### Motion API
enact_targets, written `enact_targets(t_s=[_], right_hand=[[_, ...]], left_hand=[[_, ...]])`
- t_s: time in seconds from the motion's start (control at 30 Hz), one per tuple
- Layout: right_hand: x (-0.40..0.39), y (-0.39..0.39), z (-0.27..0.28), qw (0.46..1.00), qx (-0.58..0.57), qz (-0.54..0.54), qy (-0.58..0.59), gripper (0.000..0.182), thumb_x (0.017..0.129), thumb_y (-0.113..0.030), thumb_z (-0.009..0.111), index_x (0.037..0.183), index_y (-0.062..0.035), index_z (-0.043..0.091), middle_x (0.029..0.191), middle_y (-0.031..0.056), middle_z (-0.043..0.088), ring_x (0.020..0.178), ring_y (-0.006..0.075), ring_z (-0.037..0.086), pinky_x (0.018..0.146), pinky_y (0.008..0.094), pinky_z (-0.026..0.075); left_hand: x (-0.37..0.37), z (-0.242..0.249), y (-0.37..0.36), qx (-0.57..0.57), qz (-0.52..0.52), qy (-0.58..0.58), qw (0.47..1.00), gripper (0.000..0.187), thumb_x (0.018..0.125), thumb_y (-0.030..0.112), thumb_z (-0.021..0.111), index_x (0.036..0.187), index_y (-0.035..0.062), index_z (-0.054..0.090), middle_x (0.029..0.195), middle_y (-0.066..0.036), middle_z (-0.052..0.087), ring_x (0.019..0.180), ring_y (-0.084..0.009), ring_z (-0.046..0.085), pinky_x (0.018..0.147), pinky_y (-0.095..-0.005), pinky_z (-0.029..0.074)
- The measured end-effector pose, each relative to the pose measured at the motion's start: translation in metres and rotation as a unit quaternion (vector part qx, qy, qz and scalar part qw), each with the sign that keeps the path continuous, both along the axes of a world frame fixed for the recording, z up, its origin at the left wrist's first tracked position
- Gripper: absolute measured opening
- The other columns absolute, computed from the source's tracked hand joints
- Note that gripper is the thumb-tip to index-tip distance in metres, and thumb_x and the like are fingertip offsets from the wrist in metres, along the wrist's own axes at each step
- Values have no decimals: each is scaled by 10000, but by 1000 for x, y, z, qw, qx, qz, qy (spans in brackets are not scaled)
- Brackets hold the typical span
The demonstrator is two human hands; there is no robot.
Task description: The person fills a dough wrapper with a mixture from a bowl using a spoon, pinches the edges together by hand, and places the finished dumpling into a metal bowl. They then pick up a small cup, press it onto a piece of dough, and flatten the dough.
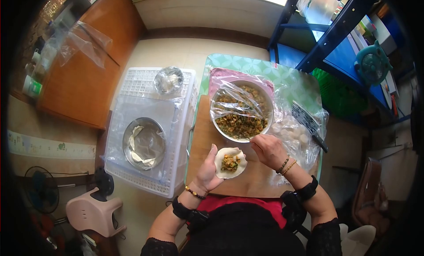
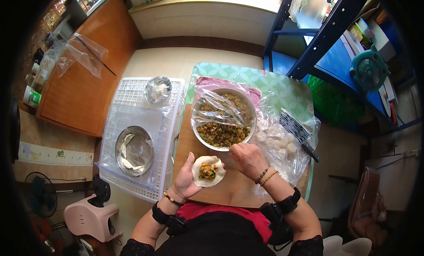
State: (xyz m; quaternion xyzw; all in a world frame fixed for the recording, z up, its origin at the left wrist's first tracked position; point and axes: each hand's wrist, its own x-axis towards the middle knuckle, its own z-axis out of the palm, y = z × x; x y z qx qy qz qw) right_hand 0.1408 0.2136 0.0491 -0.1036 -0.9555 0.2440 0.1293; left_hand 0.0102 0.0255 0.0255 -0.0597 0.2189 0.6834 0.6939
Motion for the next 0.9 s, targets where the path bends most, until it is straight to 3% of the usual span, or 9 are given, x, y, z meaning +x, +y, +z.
enact_targets(t_s=[0.03,0.17,0.3,0.4,0.43,0.5,0.57,0.67,0.9], right_hand=[[5,0,5,1000,-8,-7,-28,216,788,-108,679,971,-52,579,822,122,600,769,309,616,689,398,490],[28,-14,39,996,3,-84,32,458,730,-13,705,1168,-19,571,1028,167,613,813,313,636,753,363,528],[72,-44,49,977,-97,-173,80,310,764,41,648,1067,-13,603,949,148,630,666,228,614,581,305,510],[80,-64,34,947,-239,-213,-25,119,848,-84,658,948,-20,651,812,107,634,606,189,602,575,295,489],[78,-68,27,938,-259,-225,-41,158,880,-163,651,937,-16,668,782,102,651,635,173,621,587,293,490],[77,-73,9,916,-318,-239,-40,175,897,-163,638,953,0,669,778,86,661,652,135,608,593,278,481],[76,-77,-3,882,-401,-244,-51,212,931,-176,613,978,23,669,768,49,678,687,65,581,606,250,470],[76,-83,-8,874,-410,-258,-46,211,912,-202,634,946,0,682,774,101,683,675,130,628,610,278,487],[83,-94,-18,831,-472,-293,24,168,892,-155,650,921,7,683,802,104,683,701,141,633,610,278,486]], left_hand=[[1,-1,-1,-1,-3,-6,1000,756,997,583,158,1354,-29,419,1332,-238,499,1253,-367,487,1094,-468,371],[6,-5,-4,-1,-6,-22,1000,757,996,586,162,1353,-28,425,1335,-242,499,1258,-376,481,1097,-472,366],[16,-5,-5,-6,-15,-35,999,758,998,581,164,1352,-35,427,1343,-244,493,1269,-373,474,1104,-470,358],[30,-7,-2,-10,-43,-36,998,758,999,579,178,1355,-42,426,1347,-229,498,1272,-354,478,1105,-458,361],[35,-9,-1,-3,-54,-41,998,746,1002,574,197,1345,-43,437,1333,-206,518,1247,-325,507,1080,-440,395],[43,-8,-1,-9,-70,-33,997,723,1003,571,230,1328,-33,460,1298,-171,555,1204,-290,548,1038,-413,444],[47,-8,-4,-19,-84,-16,996,735,1001,576,222,1337,-36,453,1313,-173,543,1218,-296,537,1057,-422,424],[50,-4,-6,-39,-91,18,995,745,1000,581,214,1343,-36,451,1323,-168,537,1225,-294,531,1070,-426,410],[62,-7,-6,-33,-89,30,995,717,1004,572,209,1345,-8,456,1303,-149,551,1211,-277,542,1060,-421,422]])
